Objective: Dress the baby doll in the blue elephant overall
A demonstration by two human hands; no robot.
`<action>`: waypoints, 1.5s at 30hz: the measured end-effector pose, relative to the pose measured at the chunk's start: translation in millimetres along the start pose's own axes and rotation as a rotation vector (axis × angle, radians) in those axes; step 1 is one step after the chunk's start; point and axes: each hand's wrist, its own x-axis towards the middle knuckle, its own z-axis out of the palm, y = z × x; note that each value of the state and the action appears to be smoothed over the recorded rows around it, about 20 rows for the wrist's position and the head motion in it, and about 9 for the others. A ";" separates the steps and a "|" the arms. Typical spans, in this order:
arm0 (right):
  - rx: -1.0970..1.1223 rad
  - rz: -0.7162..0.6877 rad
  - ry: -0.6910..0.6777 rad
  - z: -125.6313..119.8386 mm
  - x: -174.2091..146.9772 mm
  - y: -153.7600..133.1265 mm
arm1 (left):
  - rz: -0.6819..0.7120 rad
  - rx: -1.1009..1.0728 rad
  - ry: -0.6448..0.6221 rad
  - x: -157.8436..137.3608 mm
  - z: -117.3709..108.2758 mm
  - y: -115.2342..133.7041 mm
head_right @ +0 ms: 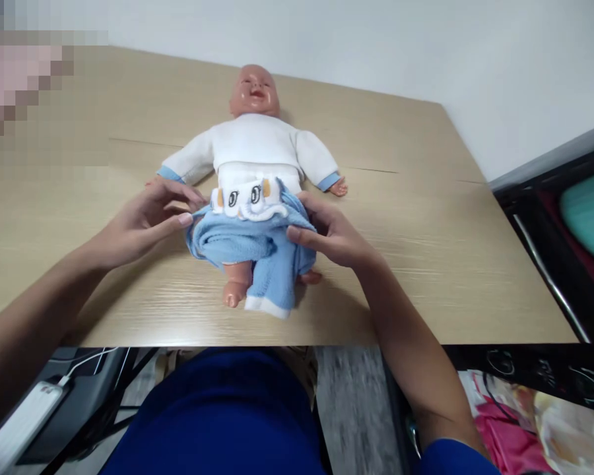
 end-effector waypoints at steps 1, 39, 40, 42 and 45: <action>0.045 -0.001 -0.017 1.7 -1.1 -0.7 | 0.044 0.048 0.024 4.9 4.1 8.5; 0.397 0.245 0.042 -7.1 -17.6 -2.3 | -0.093 -0.081 -0.905 124.7 47.0 33.9; 0.423 0.275 0.039 -4.8 -17.3 -0.9 | -0.111 -0.091 -0.887 124.7 46.7 32.8; 0.427 0.306 -0.015 -2.3 -15.8 0.3 | -0.131 -0.165 -0.902 125.0 46.5 30.8; 0.358 0.254 -0.186 -5.0 -13.5 -1.1 | -0.156 -0.322 -1.061 125.6 48.0 30.6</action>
